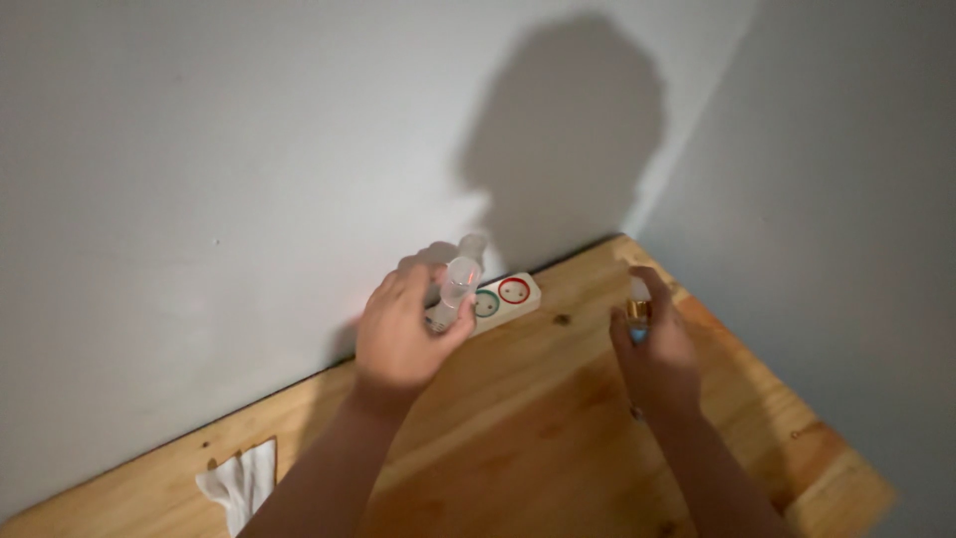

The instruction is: Cleaning a wooden table surface using a wipe and spray sanitizer.

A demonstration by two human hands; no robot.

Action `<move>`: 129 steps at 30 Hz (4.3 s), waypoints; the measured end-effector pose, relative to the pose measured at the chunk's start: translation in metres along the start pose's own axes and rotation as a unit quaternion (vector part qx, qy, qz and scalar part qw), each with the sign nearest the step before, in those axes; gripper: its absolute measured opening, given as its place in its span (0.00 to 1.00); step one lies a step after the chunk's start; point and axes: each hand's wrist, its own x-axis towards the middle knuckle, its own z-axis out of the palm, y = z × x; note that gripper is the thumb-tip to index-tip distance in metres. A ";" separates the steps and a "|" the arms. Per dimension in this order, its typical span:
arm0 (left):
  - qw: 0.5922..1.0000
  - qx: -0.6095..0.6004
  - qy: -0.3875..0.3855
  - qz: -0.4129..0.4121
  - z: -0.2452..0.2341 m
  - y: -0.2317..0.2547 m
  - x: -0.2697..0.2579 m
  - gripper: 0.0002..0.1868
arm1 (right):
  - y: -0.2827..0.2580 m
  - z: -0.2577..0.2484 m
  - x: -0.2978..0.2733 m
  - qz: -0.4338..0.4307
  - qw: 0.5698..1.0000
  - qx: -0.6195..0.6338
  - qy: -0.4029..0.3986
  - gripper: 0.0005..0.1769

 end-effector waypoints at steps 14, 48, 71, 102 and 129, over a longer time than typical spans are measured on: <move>1.000 -0.015 -0.002 -0.013 -0.009 0.001 -0.012 0.19 | -0.009 -0.036 -0.011 0.139 0.987 -0.077 -0.024 0.33; 1.000 -0.003 -0.018 -0.012 -0.015 0.007 -0.028 0.19 | 0.011 -0.050 -0.027 0.126 0.981 -0.151 -0.006 0.35; 0.996 -0.090 -0.018 0.008 -0.037 0.010 -0.088 0.18 | -0.069 -0.036 -0.110 0.102 0.993 -0.055 -0.035 0.34; 0.994 -0.107 -0.027 -0.009 -0.009 0.076 -0.119 0.21 | 0.006 -0.148 -0.152 0.250 0.956 -0.147 -0.038 0.37; 0.994 -0.044 -0.067 -0.071 -0.035 0.059 -0.112 0.22 | -0.028 -0.101 -0.122 0.107 0.994 -0.020 -0.021 0.29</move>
